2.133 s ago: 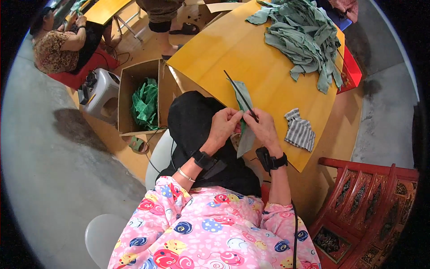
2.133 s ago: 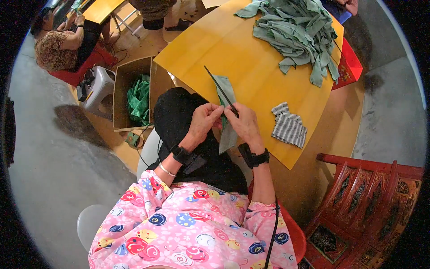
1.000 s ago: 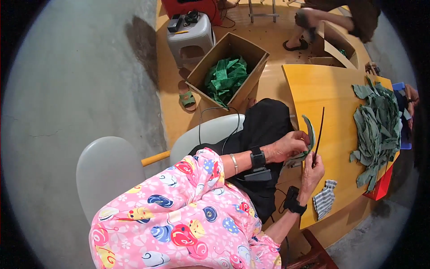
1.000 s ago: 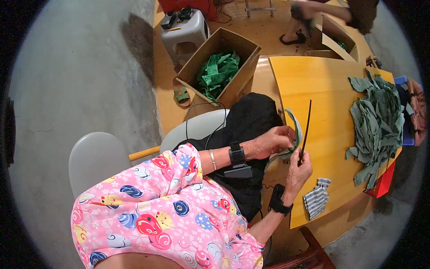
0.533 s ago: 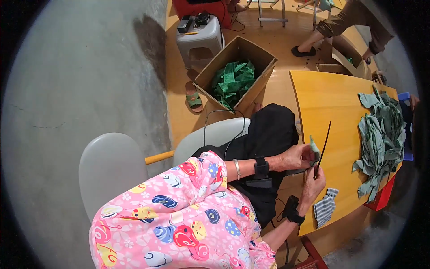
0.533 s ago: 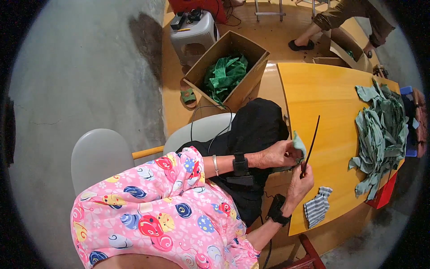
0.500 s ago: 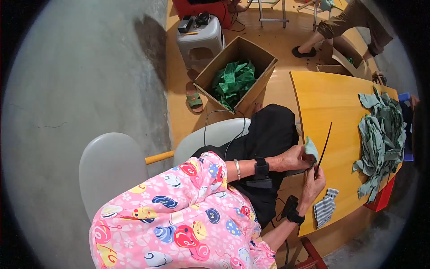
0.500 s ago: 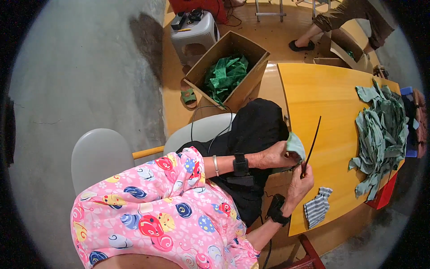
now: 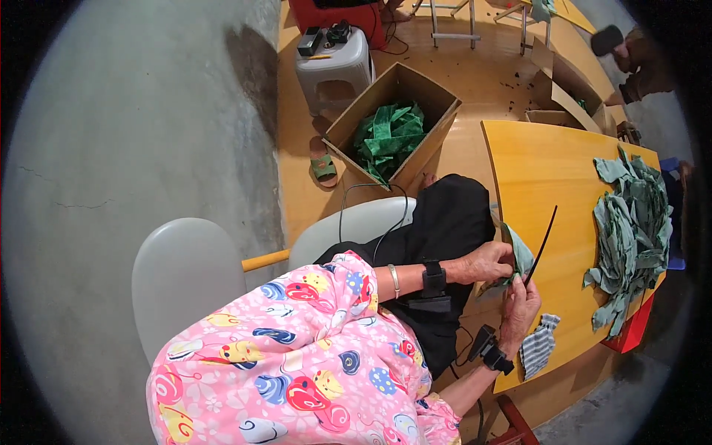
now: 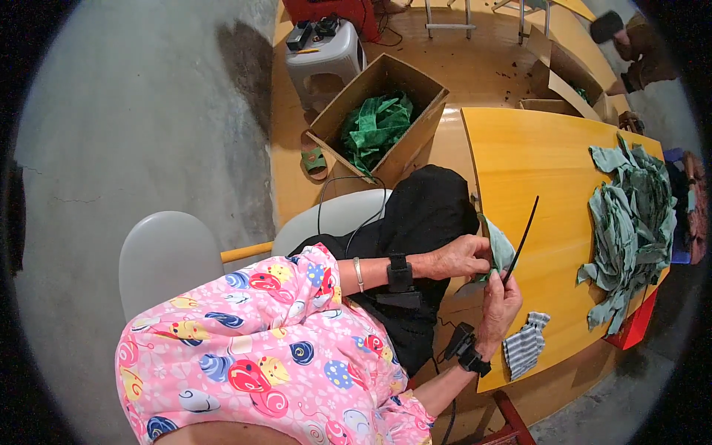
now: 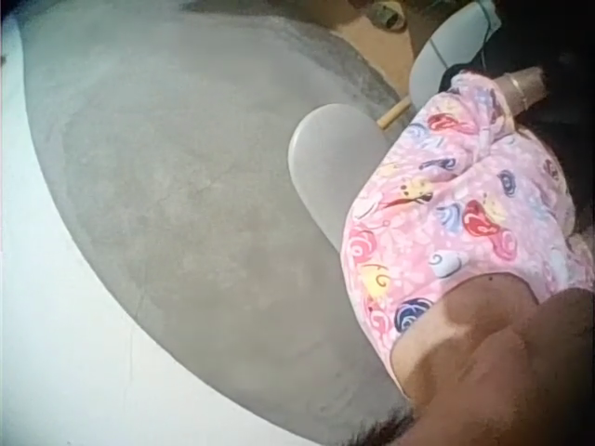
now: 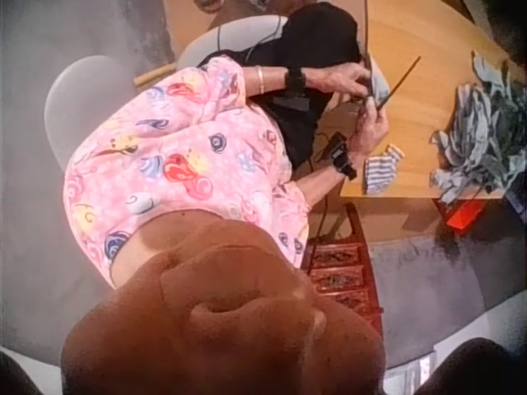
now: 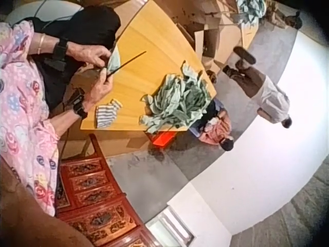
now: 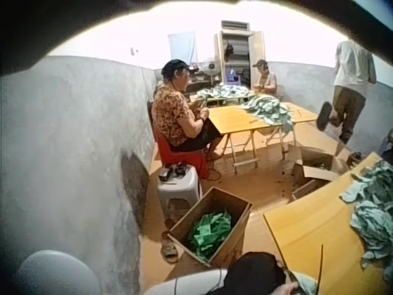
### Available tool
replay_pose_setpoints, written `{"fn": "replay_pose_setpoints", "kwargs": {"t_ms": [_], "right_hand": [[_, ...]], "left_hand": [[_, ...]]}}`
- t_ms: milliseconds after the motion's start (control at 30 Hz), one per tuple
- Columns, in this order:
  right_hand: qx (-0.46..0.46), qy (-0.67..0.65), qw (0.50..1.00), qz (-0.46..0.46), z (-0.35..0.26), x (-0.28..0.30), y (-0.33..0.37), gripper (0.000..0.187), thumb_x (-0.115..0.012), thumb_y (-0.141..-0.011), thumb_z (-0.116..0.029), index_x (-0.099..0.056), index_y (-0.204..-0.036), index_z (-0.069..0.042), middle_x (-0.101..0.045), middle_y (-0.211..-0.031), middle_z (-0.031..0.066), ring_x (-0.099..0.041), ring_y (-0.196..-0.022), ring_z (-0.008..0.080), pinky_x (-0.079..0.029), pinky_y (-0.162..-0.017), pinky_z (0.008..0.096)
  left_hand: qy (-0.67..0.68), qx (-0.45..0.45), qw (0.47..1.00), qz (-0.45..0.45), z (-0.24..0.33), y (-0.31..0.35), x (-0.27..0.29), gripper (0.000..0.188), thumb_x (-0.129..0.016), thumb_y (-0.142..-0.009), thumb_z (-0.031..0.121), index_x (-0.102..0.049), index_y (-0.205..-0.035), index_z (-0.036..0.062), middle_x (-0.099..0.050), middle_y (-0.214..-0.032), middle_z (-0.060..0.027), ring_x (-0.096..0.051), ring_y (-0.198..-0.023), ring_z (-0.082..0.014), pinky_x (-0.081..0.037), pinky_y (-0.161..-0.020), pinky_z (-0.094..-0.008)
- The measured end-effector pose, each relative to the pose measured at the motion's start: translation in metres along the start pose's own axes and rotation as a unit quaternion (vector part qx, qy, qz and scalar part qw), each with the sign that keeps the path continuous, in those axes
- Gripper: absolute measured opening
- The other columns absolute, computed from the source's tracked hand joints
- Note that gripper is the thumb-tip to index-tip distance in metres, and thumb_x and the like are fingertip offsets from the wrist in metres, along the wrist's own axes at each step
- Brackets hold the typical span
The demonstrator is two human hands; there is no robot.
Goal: Threading pieces of green fabric onto a thin black rod to assemble a textile product.
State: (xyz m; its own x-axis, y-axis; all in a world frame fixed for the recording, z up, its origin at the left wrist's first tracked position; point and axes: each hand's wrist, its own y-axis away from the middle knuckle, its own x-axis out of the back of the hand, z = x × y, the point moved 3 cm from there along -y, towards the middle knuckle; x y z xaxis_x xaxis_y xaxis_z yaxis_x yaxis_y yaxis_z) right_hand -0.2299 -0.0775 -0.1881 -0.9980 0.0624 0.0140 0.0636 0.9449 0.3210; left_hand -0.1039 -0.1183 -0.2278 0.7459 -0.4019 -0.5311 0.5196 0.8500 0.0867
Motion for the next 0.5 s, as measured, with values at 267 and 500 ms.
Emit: {"fn": "replay_pose_setpoints", "kwargs": {"t_ms": [267,500], "right_hand": [[0.139,0.27,0.946,0.114,0.007,0.002,0.0,0.019,-0.054,-0.086,-0.017,-0.052,-0.086,0.002,-0.05,-0.072,0.004,-0.049,-0.066,0.0145,-0.041,-0.059,0.0288],[0.156,0.391,0.892,0.165,-0.003,0.003,0.009,0.02,-0.054,-0.083,-0.015,-0.054,-0.092,0.003,-0.058,-0.078,0.0108,-0.053,-0.07,0.0194,-0.044,-0.067,0.0303]], "left_hand": [[-0.092,-0.032,0.995,-0.022,-0.005,-0.002,0.0,0.017,-0.053,-0.079,0.002,-0.058,-0.094,-0.0037,-0.059,-0.078,-0.0015,-0.052,-0.069,-0.0082,-0.044,-0.06,-0.0242],[-0.188,0.028,0.981,-0.032,-0.013,-0.006,0.002,0.019,-0.056,-0.078,0.006,-0.058,-0.093,-0.0045,-0.06,-0.079,-0.0041,-0.054,-0.073,-0.0107,-0.045,-0.066,-0.0266]]}}
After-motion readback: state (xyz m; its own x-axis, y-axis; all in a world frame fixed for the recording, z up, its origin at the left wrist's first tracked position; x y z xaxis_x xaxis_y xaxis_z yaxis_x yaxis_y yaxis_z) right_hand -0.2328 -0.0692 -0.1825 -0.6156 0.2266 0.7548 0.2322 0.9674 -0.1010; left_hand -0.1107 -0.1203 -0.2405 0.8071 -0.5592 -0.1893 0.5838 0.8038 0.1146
